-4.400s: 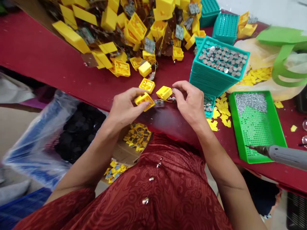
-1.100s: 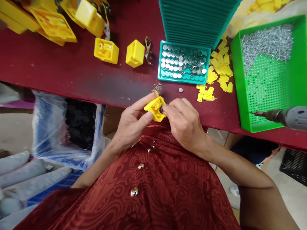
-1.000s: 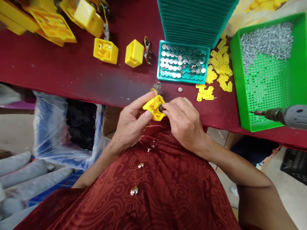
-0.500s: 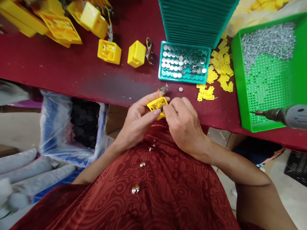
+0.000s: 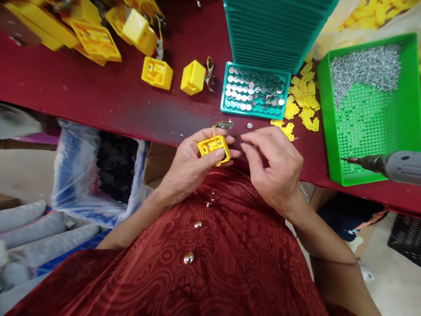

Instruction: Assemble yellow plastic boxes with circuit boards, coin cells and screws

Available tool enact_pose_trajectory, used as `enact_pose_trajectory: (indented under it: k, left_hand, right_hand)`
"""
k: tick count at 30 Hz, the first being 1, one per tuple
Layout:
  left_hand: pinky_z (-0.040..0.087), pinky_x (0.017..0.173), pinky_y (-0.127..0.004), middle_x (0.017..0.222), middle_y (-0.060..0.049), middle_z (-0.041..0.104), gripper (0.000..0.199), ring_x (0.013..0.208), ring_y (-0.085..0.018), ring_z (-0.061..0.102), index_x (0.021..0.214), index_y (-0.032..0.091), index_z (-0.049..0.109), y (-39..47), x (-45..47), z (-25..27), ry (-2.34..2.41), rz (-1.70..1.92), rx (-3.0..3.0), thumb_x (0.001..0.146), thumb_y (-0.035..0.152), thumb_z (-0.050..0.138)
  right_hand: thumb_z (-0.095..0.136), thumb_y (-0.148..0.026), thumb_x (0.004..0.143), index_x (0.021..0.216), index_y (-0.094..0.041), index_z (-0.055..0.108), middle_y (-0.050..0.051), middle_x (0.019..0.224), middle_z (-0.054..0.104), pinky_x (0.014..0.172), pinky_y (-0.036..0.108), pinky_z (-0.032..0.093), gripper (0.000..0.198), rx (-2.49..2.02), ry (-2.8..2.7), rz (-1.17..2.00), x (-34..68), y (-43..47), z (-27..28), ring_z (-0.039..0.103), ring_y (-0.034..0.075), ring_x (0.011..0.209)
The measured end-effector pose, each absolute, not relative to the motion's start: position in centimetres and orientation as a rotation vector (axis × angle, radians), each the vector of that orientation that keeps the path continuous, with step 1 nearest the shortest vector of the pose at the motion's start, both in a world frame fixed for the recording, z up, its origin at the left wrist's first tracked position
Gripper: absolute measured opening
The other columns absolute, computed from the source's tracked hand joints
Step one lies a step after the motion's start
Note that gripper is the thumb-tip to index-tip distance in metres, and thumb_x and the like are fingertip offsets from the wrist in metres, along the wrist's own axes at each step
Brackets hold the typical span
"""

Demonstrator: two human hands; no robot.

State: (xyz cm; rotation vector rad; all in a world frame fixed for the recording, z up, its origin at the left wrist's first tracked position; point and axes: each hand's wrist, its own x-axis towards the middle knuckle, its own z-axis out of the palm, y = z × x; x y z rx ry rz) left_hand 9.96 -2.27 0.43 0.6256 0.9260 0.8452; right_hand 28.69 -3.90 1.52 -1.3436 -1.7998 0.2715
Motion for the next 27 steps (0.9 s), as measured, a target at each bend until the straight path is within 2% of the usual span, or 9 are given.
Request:
enact_pose_trajectory:
  k: [3,9,11,15,18,21,27]
  left_hand:
    - [0.07,0.083,-0.027,0.123,-0.007,0.082,0.046,0.098,-0.022,0.085,0.12,0.019,0.066,-2.2,10.1,0.3,0.914,0.859,0.669,0.084,0.031,0.091]
    - [0.068,0.079,-0.024,0.112,-0.004,0.084,0.041,0.088,-0.018,0.085,0.113,0.018,0.068,-1.7,10.2,0.0,0.819,0.866,0.621,0.081,0.025,0.094]
    - [0.067,0.076,-0.021,0.11,-0.004,0.085,0.039,0.085,-0.017,0.085,0.112,0.018,0.069,-1.7,10.0,0.5,0.758,0.83,0.577,0.082,0.023,0.094]
    - [0.066,0.071,-0.019,0.106,-0.002,0.084,0.038,0.083,-0.017,0.085,0.113,0.019,0.07,-1.6,9.2,1.7,0.628,0.74,0.474,0.083,0.021,0.093]
    - [0.066,0.067,-0.019,0.106,-0.002,0.083,0.039,0.084,-0.019,0.085,0.115,0.02,0.072,-1.5,8.3,2.1,0.54,0.673,0.403,0.083,0.021,0.094]
    - [0.067,0.067,-0.02,0.107,-0.002,0.083,0.037,0.085,-0.019,0.085,0.115,0.021,0.073,-1.3,7.5,1.8,0.484,0.626,0.355,0.084,0.02,0.093]
    - [0.064,0.065,-0.02,0.103,-0.002,0.079,0.04,0.082,-0.015,0.081,0.106,0.019,0.069,-1.6,6.9,1.1,0.7,0.662,0.499,0.079,0.029,0.097]
  right_hand:
    - [0.069,-0.013,0.098,0.101,-0.022,0.078,0.003,0.094,0.078,0.079,0.03,0.062,0.013,-1.35,-1.776,0.267,28.8,-4.0,1.4,0.075,0.016,0.087]
    - [0.068,-0.015,0.099,0.101,-0.022,0.078,0.003,0.095,0.079,0.082,0.029,0.061,0.012,-1.364,-1.719,0.284,29.2,-3.8,0.3,0.075,0.016,0.09]
    - [0.067,-0.017,0.099,0.11,-0.024,0.078,0.003,0.102,0.079,0.083,0.031,0.061,0.017,-1.373,-1.692,0.387,29.4,-3.4,-0.5,0.074,0.016,0.093]
    - [0.07,-0.022,0.097,0.131,-0.028,0.073,0.002,0.112,0.076,0.082,0.03,0.061,0.034,-1.249,-1.629,0.825,29.3,-1.9,-2.0,0.073,0.014,0.091]
    - [0.079,-0.026,0.095,0.117,-0.029,0.078,0.0,0.109,0.077,0.085,0.027,0.062,0.022,-1.068,-1.532,0.986,28.8,-0.7,-2.1,0.074,0.013,0.095]
    - [0.079,-0.026,0.097,0.102,-0.029,0.08,-0.001,0.103,0.079,0.09,0.029,0.063,0.006,-0.983,-1.496,0.969,28.2,-0.1,-1.4,0.076,0.013,0.1]
    - [0.074,-0.024,0.1,0.102,-0.026,0.079,-0.001,0.096,0.08,0.081,0.029,0.062,0.005,-1.142,-1.624,0.794,26.9,-0.4,1.3,0.076,0.013,0.086]
